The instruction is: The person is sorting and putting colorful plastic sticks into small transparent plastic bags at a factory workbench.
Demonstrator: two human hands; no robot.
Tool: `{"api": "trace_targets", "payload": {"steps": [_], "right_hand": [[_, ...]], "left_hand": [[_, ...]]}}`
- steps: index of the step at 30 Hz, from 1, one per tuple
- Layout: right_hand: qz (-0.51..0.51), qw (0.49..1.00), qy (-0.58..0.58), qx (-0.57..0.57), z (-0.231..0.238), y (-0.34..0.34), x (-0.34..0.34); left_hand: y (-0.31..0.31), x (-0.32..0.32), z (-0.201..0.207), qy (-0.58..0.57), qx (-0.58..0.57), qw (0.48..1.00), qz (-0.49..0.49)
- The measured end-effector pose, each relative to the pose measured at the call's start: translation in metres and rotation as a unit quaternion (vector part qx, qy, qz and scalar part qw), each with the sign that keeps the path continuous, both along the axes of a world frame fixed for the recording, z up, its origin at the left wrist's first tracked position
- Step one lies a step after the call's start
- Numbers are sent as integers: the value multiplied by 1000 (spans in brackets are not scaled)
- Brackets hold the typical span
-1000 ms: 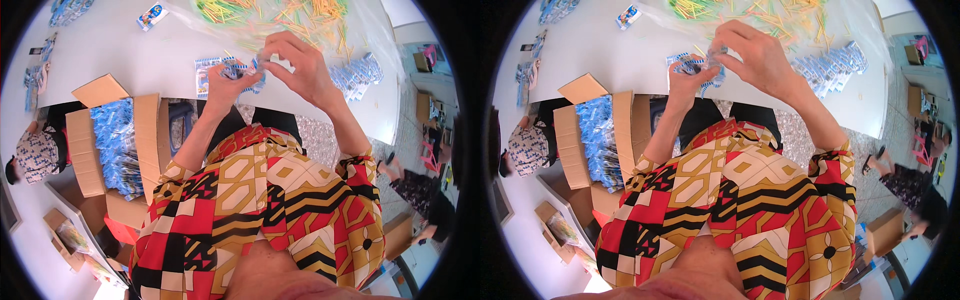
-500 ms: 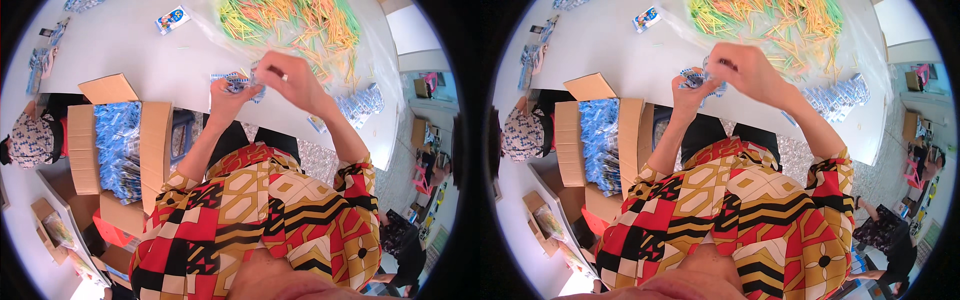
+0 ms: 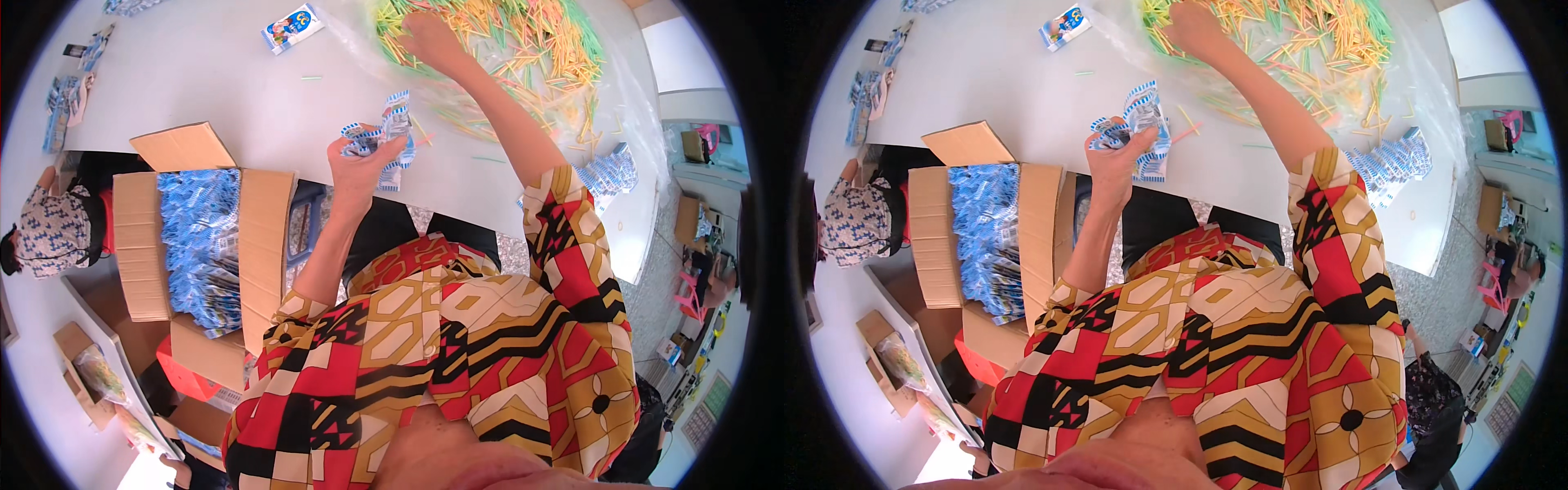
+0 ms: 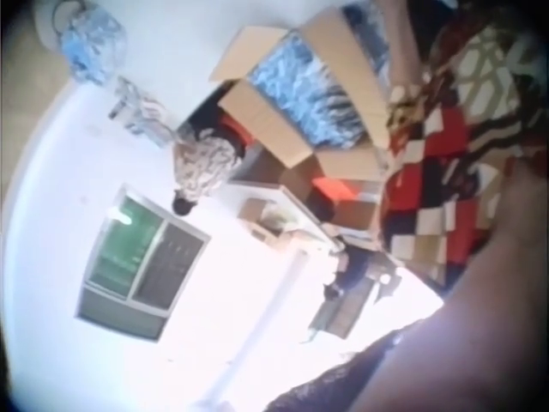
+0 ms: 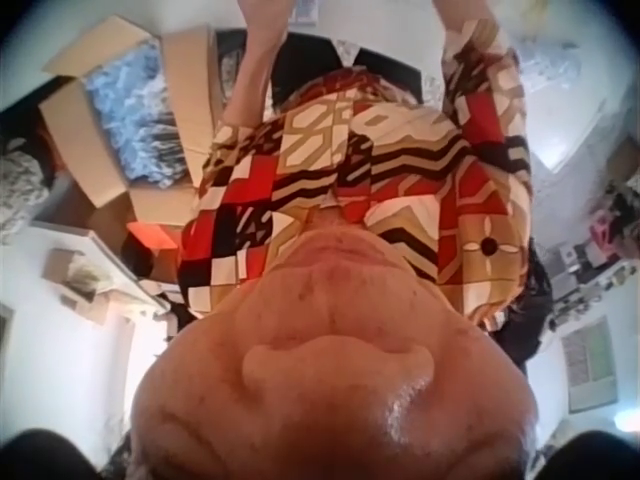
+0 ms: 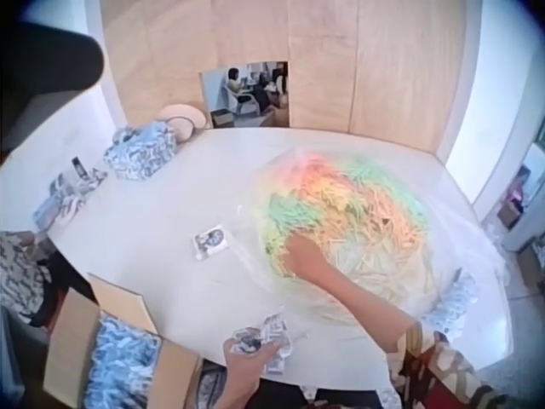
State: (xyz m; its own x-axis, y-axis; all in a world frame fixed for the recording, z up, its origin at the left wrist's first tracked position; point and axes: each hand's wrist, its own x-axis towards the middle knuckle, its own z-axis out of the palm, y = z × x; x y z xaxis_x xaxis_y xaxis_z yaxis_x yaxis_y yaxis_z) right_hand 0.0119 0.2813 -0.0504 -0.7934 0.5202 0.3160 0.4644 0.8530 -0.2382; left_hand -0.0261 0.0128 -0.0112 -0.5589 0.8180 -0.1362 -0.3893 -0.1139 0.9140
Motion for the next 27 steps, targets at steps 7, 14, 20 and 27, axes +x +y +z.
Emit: {"api": "trace_targets", "payload": {"steps": [7,14,20,27], "right_hand": [[-63,996,-70,-7,7,1,-30],[-39,998,38,14,-15,-4,-43],[-49,998,38,-24,-19,19,-18],[-47,988,98,-113,-15,30,3]], "left_hand": [[-1,0,1,-29,20,999,-10],[-5,-1,-4,-24,23,999,-7],[-2,3,0,-25,28,999,-26],[2,8,0,-27,33,998,-41]]}}
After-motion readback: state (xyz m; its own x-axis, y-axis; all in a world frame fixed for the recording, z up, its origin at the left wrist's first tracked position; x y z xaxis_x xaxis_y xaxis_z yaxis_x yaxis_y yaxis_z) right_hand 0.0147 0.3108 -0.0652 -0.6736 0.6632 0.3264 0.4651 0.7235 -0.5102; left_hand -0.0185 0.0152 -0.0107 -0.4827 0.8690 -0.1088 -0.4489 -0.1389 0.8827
